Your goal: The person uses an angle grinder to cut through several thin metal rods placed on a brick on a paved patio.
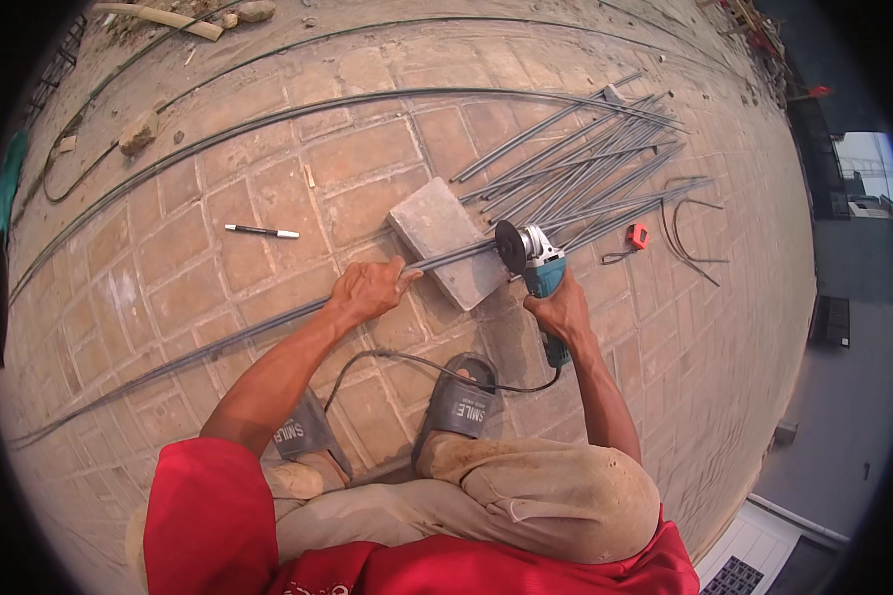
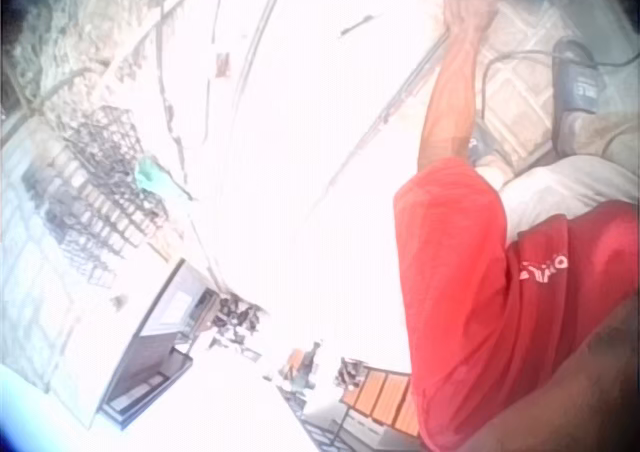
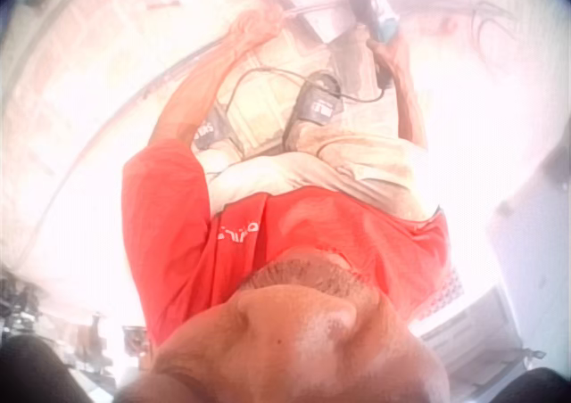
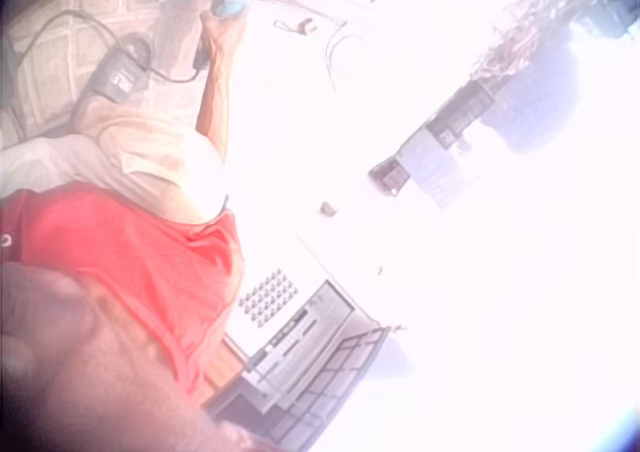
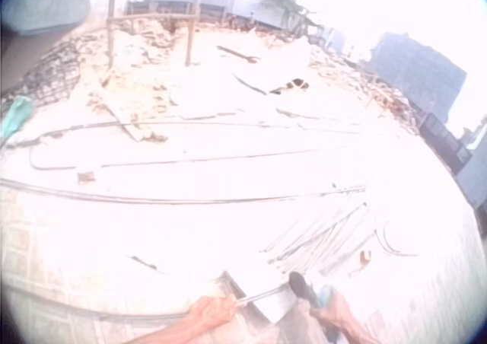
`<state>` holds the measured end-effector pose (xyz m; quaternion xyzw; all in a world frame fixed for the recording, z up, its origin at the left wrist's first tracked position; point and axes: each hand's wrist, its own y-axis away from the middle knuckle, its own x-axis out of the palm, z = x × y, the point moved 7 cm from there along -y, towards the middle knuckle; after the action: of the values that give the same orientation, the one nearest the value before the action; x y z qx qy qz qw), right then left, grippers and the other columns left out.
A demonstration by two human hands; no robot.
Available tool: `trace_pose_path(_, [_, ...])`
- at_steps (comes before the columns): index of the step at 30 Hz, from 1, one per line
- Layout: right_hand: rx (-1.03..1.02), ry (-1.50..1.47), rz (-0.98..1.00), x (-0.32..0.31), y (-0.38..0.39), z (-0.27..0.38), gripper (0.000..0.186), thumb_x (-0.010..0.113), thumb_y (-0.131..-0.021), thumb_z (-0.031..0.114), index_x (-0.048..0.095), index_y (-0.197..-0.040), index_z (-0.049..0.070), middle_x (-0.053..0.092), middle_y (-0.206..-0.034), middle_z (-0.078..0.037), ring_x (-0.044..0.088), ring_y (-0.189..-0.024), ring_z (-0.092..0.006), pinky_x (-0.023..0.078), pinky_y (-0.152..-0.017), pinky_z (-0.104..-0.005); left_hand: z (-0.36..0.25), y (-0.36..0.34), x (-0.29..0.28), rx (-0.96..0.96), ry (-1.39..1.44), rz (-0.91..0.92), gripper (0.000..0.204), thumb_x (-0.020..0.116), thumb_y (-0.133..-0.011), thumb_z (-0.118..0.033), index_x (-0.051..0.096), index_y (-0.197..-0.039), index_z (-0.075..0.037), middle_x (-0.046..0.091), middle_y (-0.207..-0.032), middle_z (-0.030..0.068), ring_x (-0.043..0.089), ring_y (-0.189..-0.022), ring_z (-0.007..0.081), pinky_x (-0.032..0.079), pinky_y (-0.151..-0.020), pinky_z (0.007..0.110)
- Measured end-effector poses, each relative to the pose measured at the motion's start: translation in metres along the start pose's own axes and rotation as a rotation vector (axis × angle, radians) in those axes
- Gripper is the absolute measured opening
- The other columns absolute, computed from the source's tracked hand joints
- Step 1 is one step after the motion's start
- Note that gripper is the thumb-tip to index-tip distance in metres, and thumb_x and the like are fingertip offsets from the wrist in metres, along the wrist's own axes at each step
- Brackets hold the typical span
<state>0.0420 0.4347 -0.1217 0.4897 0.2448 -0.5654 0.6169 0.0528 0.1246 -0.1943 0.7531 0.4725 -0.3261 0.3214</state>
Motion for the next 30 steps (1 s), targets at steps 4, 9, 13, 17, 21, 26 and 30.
trace_pose_path(4, [-0.009, -0.005, 0.004, -0.002, 0.002, 0.006, 0.072, 0.075, -0.064, 0.026, 0.051, -0.125, -0.005, 0.067, -0.105, -0.029, 0.066, -0.098, -0.0435, 0.051, -0.087, -0.0449, 0.004, -0.001, 0.005, -0.005, 0.007, 0.038, 0.051, 0.043, -0.101, -0.053, 0.058, -0.099, -0.004, 0.067, -0.069, 0.0235, 0.068, -0.068, 0.0409, 0.050, -0.066, 0.051])
trace_pose_path(9, [0.015, 0.010, 0.008, -0.002, 0.001, 0.005, 0.074, 0.075, -0.064, 0.026, 0.050, -0.127, -0.006, 0.067, -0.105, -0.029, 0.067, -0.098, -0.0424, 0.051, -0.087, -0.0443, 0.005, -0.001, 0.007, -0.006, -0.002, 0.048, 0.050, 0.043, -0.101, -0.053, 0.057, -0.101, -0.005, 0.067, -0.069, 0.0230, 0.068, -0.068, 0.0406, 0.050, -0.066, 0.051])
trace_pose_path(13, [0.011, 0.014, 0.010, -0.002, -0.001, 0.002, 0.076, 0.075, -0.064, 0.026, 0.050, -0.127, -0.007, 0.067, -0.105, -0.029, 0.067, -0.098, -0.0419, 0.051, -0.087, -0.0438, 0.003, -0.001, 0.007, -0.018, -0.004, 0.059, 0.050, 0.042, -0.101, -0.054, 0.057, -0.102, -0.006, 0.067, -0.070, 0.0230, 0.068, -0.069, 0.0407, 0.050, -0.067, 0.051])
trace_pose_path(17, [0.029, 0.032, 0.025, -0.003, 0.000, 0.007, 0.075, 0.074, -0.064, 0.026, 0.050, -0.127, -0.007, 0.067, -0.106, -0.029, 0.066, -0.099, -0.0420, 0.051, -0.088, -0.0437, 0.005, -0.001, 0.008, -0.023, -0.004, 0.062, 0.051, 0.042, -0.101, -0.054, 0.057, -0.102, -0.005, 0.067, -0.070, 0.0231, 0.068, -0.069, 0.0410, 0.050, -0.068, 0.051])
trace_pose_path(21, [0.018, 0.022, 0.013, -0.005, -0.003, 0.011, 0.073, 0.074, -0.064, 0.025, 0.051, -0.125, -0.006, 0.067, -0.106, -0.029, 0.066, -0.100, -0.0427, 0.051, -0.087, -0.0439, 0.005, -0.002, 0.008, -0.017, -0.001, 0.074, 0.052, 0.042, -0.101, -0.054, 0.058, -0.102, -0.004, 0.067, -0.071, 0.0237, 0.068, -0.070, 0.0415, 0.050, -0.069, 0.052])
trace_pose_path(26, [0.021, 0.036, 0.037, -0.007, -0.004, 0.017, 0.071, 0.074, -0.065, 0.024, 0.051, -0.125, -0.006, 0.067, -0.105, -0.029, 0.066, -0.100, -0.0429, 0.051, -0.087, -0.0441, 0.007, -0.002, 0.010, -0.028, 0.007, 0.074, 0.053, 0.042, -0.101, -0.054, 0.058, -0.102, -0.003, 0.067, -0.073, 0.0245, 0.068, -0.071, 0.0417, 0.050, -0.069, 0.052])
trace_pose_path(30, [0.005, 0.025, 0.022, -0.010, -0.004, 0.019, 0.069, 0.074, -0.064, 0.023, 0.052, -0.123, -0.005, 0.067, -0.104, -0.029, 0.066, -0.099, -0.0428, 0.051, -0.087, -0.0439, 0.004, -0.002, 0.009, -0.009, 0.004, 0.068, 0.052, 0.044, -0.101, -0.053, 0.059, -0.100, -0.003, 0.067, -0.071, 0.0236, 0.068, -0.070, 0.0410, 0.051, -0.068, 0.051])
